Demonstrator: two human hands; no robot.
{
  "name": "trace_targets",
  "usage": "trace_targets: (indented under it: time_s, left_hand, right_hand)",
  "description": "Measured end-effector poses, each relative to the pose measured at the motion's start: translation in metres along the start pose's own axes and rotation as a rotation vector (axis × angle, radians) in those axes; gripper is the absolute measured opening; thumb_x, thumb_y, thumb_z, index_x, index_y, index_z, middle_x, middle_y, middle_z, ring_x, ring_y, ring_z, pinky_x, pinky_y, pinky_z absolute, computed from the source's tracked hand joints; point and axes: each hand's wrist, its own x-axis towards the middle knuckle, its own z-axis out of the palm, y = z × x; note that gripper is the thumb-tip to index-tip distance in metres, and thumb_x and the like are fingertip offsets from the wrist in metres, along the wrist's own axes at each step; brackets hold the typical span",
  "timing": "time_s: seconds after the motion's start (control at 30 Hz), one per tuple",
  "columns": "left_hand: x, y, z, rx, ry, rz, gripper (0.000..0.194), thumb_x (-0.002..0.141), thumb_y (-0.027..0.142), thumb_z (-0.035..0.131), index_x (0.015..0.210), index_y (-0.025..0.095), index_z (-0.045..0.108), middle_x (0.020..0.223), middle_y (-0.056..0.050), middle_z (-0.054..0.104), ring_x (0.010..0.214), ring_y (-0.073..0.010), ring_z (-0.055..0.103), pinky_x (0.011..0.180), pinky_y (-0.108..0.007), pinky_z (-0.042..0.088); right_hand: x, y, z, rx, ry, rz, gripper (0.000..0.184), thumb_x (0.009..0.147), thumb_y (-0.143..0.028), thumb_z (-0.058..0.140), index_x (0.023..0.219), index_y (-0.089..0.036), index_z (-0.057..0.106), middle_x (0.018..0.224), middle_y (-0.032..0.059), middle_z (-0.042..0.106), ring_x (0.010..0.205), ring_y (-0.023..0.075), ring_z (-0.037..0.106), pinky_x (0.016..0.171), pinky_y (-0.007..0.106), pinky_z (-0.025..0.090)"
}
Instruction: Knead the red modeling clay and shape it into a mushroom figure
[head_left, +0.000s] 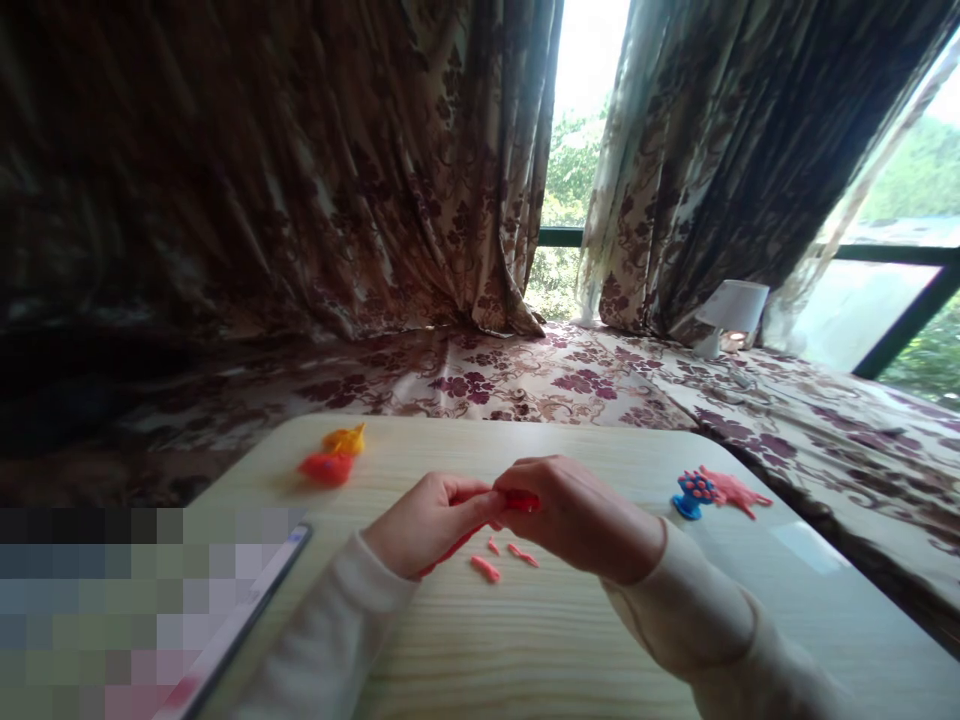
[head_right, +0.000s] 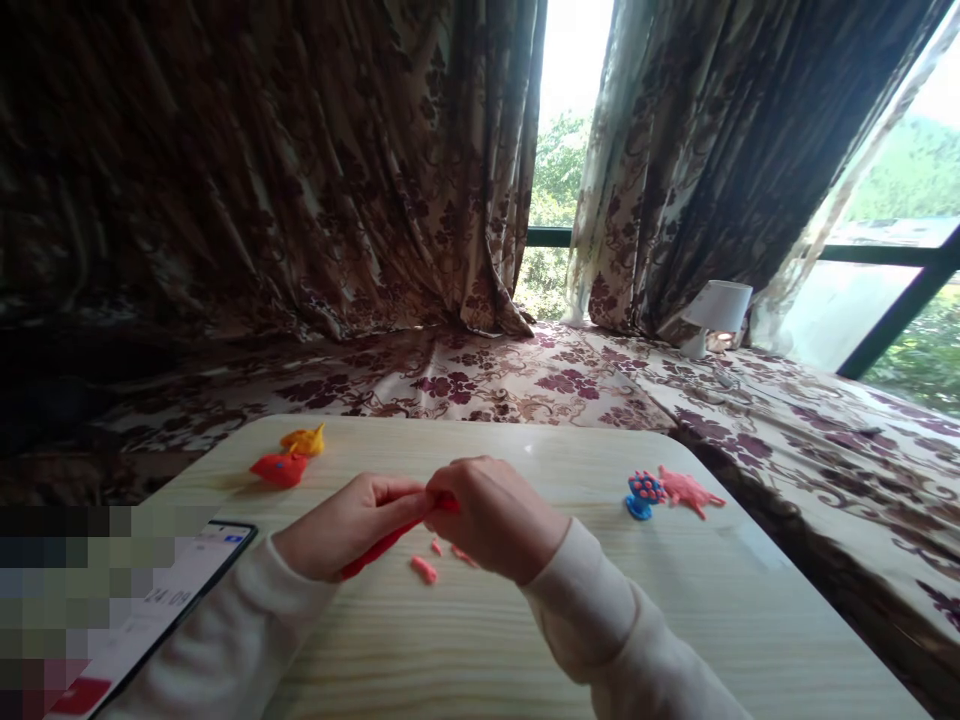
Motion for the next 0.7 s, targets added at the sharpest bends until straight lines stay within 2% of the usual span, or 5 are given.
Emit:
trace_targets:
  time_s: [0.17,0.3,0.47,0.6,0.7]
  left_hand:
    - [0.0,-0.002,-0.002,0.084,0.005,-0.041,0.033,0.071,0.043,0.064,0.055,0.014,0.063,0.037,0.008,0.043,0.036,-0.0054,0.033,0.037,-0.018,0.02]
    - [0.004,-0.005,-0.001,0.125,0.071,-0.038,0.034,0.071,0.046,0.059,0.054,0.017,0.055,0.041,0.008,0.043,0.035,-0.0053,0.029,0.035,-0.019,0.015]
    - [0.003,-0.004,0.01,0.23,0.137,0.0,0.024,0.075,0.033,0.053,0.058,0.018,0.059,0.047,0.006,0.046,0.04,-0.0076,0.035,0.041,-0.02,0.025]
    - [-0.003,-0.014,0.029,0.385,0.022,0.018,0.018,0.071,0.03,0.058,0.063,0.019,0.069,0.053,0.002,0.054,0.051,-0.0133,0.048,0.049,-0.024,0.034]
    - [-0.006,-0.026,0.046,0.541,-0.005,0.073,0.014,0.066,0.031,0.064,0.056,0.022,0.07,0.058,0.001,0.053,0.058,-0.0159,0.049,0.056,-0.028,0.033]
  right_hand:
    - [0.002,0.001,0.002,0.104,0.07,-0.013,0.018,0.074,-0.009,0.056,0.084,-0.018,0.068,0.073,0.0001,0.069,0.063,0.0092,0.058,0.058,0.018,0.038]
    - [0.004,-0.001,0.007,0.101,0.138,0.033,0.018,0.065,-0.005,0.057,0.074,-0.016,0.067,0.063,-0.0003,0.064,0.057,0.01,0.052,0.055,0.02,0.035]
    - [0.011,0.021,0.011,0.11,0.199,0.127,0.013,0.065,-0.01,0.057,0.069,-0.017,0.067,0.057,-0.0016,0.062,0.053,0.0096,0.05,0.051,0.02,0.034]
    - [0.013,0.052,0.006,0.102,0.281,0.241,0.013,0.068,-0.011,0.055,0.071,-0.015,0.067,0.059,0.0014,0.062,0.056,0.0121,0.052,0.053,0.022,0.035]
    - [0.01,0.059,0.004,0.165,0.231,0.238,0.014,0.075,-0.02,0.055,0.075,-0.016,0.069,0.055,-0.0004,0.061,0.05,0.0108,0.053,0.049,0.021,0.037]
